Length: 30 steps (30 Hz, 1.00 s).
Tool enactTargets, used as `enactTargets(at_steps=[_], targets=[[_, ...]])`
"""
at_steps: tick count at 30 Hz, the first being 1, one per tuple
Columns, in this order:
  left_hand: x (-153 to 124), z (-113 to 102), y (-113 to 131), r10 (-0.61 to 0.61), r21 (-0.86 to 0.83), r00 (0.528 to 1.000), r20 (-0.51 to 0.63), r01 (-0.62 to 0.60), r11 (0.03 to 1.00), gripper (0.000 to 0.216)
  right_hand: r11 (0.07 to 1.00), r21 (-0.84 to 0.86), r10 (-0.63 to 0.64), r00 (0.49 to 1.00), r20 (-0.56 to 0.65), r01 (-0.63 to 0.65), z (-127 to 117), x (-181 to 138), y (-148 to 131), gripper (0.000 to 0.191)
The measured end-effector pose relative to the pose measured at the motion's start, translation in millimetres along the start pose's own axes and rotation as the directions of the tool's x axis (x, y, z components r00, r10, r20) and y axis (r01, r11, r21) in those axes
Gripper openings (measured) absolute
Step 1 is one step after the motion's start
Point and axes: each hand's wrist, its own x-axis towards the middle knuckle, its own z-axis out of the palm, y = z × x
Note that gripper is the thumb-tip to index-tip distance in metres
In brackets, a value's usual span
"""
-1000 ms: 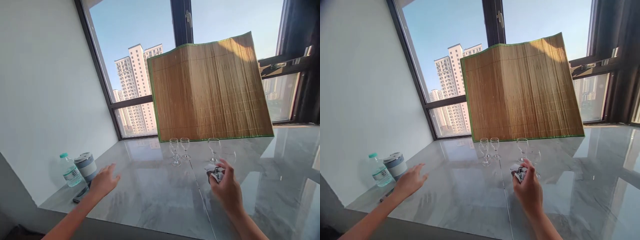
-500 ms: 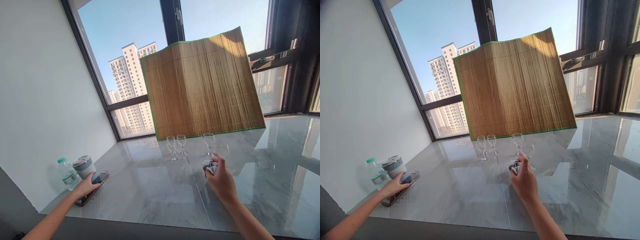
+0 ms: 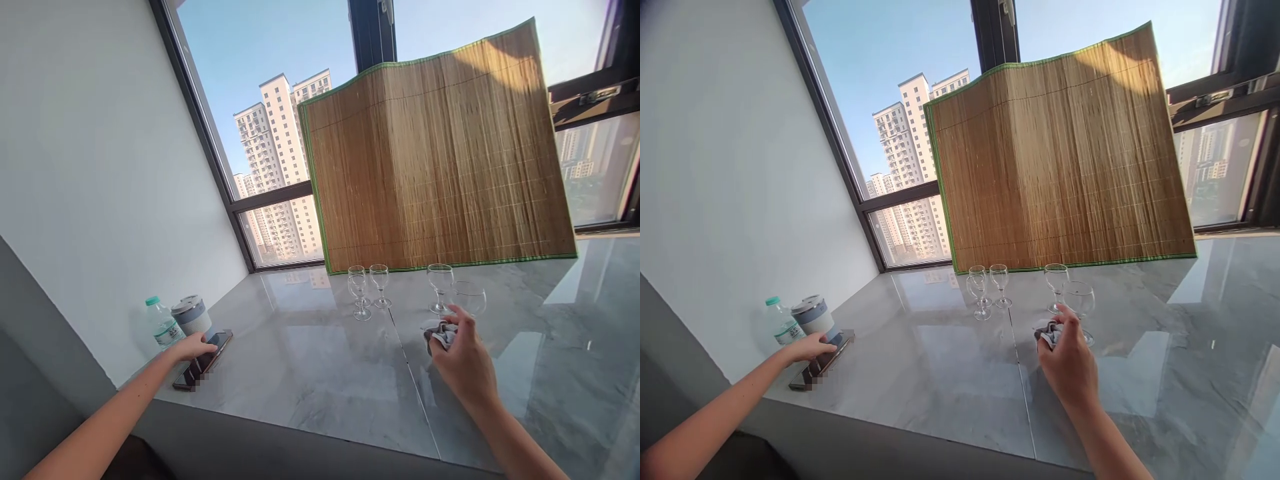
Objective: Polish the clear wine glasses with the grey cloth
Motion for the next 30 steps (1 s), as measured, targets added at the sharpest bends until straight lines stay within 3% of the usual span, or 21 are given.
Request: enactTargets(at_steps=[4,9,17,30], targets=[[-3,-5,-7,-0.057,-0.054,0.996,0.07,0.061,0.997,0.043,1.0,0.009,-0.011,1.0,-0.018,0.011,0,1,0,0.065],[-10,-13,-14,-0.074,-0.079,0.988,0.139,0.085,0.993,0.061,1.0,-0.001,-0.016,1.0,-0.011,0.016,1,1,2,0.065],[-19,-21,-26,0.111,-0.166,0.962,0.249,-0.071,0.984,0.089,1.0,-0.019,-0.022,1.0,-0.001,0.022,1,1,5,0.066],[-17,-18,-34,0.114,-0.238,0.967,0.228,-0.058,0.97,0.094,0.999,-0.029,-0.034,0.999,-0.033,0.033,5,2,9,0.067]])
